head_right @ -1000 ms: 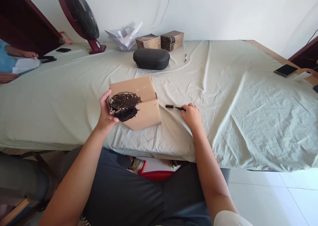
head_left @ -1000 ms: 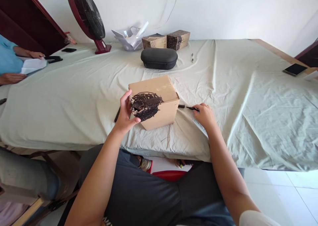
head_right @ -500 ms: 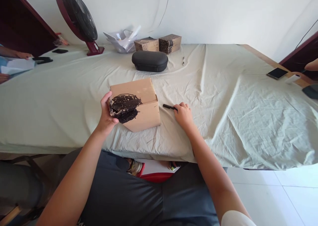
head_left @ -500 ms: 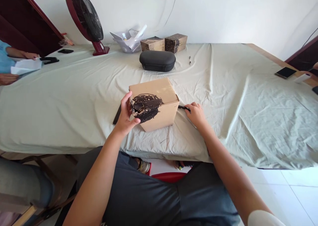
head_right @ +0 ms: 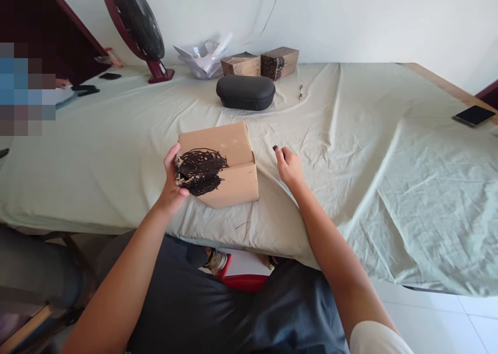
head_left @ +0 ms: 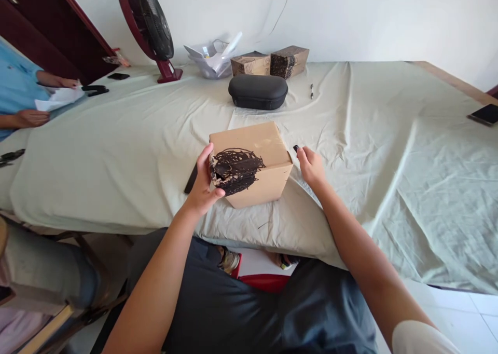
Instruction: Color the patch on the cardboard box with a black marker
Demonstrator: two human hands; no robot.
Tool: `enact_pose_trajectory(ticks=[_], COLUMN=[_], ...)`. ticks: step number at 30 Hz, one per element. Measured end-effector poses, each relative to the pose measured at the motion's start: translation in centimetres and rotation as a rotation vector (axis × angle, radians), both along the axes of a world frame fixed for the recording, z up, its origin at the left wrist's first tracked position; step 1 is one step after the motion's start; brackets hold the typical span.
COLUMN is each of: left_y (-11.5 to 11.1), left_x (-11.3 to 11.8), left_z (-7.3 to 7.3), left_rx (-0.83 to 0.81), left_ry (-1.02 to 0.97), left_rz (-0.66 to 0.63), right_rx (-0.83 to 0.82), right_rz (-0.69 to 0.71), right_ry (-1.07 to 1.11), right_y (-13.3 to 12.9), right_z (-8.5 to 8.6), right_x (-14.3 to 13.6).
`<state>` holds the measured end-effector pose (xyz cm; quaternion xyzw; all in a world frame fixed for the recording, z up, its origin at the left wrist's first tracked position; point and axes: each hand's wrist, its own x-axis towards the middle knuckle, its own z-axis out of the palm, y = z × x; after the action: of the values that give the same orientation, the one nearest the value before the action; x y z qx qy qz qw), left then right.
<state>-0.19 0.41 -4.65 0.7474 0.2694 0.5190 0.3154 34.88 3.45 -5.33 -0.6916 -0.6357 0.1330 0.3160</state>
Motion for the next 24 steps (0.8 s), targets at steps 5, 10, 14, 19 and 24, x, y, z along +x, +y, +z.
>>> enact_pose_trajectory(ticks=[5, 10, 14, 19, 24], left_y=[-0.4, -0.7, -0.8, -0.9, -0.9], left_x=[-0.1, -0.3, -0.3, -0.2, -0.2], left_z=[0.2, 0.1, 0.0, -0.1, -0.1], left_rx=[-0.023, -0.038, -0.064, -0.078, -0.076], left_ry=[0.021, 0.027, -0.001, -0.038, -0.038], left_rz=[0.007, 0.010, -0.004, -0.033, -0.019], right_rx=[0.124, 0.059, 0.056, 0.047, 0.052], right_rz=[0.046, 0.137, 0.199, 0.205, 0.224], right_ry=[0.136, 0.077, 0.057, 0.091, 0.068], right_y=[-2.1, -2.8, -2.8, -2.8, -2.7], right_z=[0.8, 0.7, 0.5, 0.7, 0.7], right_x=[-0.1, -1.0, -1.4, -1.2, -1.1])
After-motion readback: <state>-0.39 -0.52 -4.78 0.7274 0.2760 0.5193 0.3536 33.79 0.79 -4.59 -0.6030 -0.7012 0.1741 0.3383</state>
